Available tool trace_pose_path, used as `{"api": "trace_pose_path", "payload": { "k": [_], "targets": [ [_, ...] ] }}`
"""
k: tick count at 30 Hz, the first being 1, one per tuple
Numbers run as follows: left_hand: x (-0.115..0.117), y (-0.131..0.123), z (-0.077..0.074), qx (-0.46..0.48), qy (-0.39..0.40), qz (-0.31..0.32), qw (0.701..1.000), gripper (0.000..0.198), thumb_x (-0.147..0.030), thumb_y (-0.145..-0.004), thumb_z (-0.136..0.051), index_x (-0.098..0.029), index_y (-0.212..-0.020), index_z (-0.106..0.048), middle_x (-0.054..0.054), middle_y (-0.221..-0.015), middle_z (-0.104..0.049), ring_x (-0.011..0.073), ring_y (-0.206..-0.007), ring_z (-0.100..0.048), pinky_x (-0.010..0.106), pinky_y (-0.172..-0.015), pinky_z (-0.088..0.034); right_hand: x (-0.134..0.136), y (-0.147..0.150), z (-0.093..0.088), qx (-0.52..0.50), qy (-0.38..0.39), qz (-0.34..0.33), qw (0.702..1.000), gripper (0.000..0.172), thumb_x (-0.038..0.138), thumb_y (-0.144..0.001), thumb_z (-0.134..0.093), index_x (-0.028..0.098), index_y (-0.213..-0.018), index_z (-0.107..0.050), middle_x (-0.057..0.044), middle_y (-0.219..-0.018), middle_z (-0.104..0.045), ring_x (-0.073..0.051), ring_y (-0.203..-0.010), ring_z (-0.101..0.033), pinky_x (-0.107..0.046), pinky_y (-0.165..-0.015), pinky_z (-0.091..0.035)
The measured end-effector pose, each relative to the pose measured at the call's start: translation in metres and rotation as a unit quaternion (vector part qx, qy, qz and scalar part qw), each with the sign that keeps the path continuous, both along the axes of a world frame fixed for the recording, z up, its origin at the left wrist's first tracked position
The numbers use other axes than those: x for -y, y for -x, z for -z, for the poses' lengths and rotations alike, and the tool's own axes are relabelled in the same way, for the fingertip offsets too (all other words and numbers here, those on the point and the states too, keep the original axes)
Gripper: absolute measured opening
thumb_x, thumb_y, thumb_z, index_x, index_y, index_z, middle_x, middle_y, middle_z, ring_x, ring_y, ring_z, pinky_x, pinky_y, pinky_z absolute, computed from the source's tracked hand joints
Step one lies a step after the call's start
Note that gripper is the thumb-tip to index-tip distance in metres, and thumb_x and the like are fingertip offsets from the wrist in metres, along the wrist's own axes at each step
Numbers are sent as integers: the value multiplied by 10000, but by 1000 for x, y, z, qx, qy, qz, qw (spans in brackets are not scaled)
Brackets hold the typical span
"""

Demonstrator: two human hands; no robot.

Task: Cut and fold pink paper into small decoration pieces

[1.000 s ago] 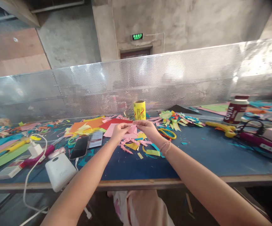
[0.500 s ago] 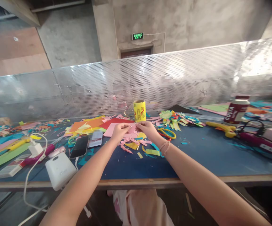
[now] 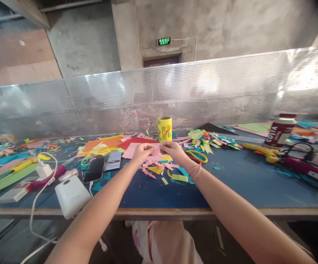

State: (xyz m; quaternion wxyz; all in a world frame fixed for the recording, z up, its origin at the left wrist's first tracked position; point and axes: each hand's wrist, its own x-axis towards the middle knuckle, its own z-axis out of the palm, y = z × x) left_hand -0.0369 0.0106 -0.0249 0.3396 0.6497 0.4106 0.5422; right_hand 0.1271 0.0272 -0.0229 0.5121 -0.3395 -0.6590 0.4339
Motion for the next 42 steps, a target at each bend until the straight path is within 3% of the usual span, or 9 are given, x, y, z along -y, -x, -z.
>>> {"api": "trace_pose_path", "payload": {
  "k": [4,17,20,22,25,30,42],
  "targets": [
    [3,-2,-3,-15,3,26,1000,183,-296,-650,-638,-134,-735,-657,68,-733,-666,166,-690,-603,277,-606,-483,2,1,0,33,-10,-14,999,264,419,-647,-635,165,-642,-566,-3,-581,-573,-110,-545,-547,-265,-577,-491],
    [5,-2,-5,34,45,13,998,234,-358,-642,-653,-127,-679,-649,30,-575,-623,146,-546,-589,291,-595,-494,5,-3,-6,95,-87,72,989,167,310,-732,-517,168,-666,-573,-8,-559,-560,-124,-538,-523,-269,-553,-450],
    [4,-1,-5,50,56,6,997,215,-341,-630,-656,-128,-653,-633,19,-538,-603,131,-509,-569,270,-559,-481,9,-5,-7,135,-194,81,968,153,196,-711,-495,169,-799,-617,-56,-767,-617,-165,-720,-574,-295,-631,-472],
    [5,0,-7,70,68,-4,995,190,-317,-623,-651,-130,-654,-629,13,-526,-596,122,-493,-555,259,-545,-472,10,-6,-8,165,-288,56,942,299,96,-676,-454,189,-900,-629,-76,-943,-609,-187,-892,-564,-313,-718,-474],
    [6,0,-8,89,76,-15,993,160,-296,-621,-638,-137,-639,-621,11,-530,-597,115,-490,-545,251,-537,-464,12,-8,-8,206,-354,28,912,350,62,-684,-442,208,-935,-638,-75,-994,-602,-193,-970,-545,-348,-822,-454],
    [5,0,-7,85,80,-22,993,169,-300,-620,-632,-134,-640,-613,6,-524,-583,114,-501,-544,251,-545,-462,12,-7,-7,223,-343,36,912,215,161,-783,-473,211,-904,-643,-64,-923,-621,-174,-884,-574,-344,-803,-469],
    [7,0,-8,74,62,-21,995,248,-373,-630,-625,-157,-561,-524,-43,-474,-456,92,-464,-457,239,-515,-425,16,-4,-7,230,-336,28,913,246,145,-743,-517,208,-956,-622,-61,-916,-597,-161,-826,-563,-311,-747,-476]
  ]
}}
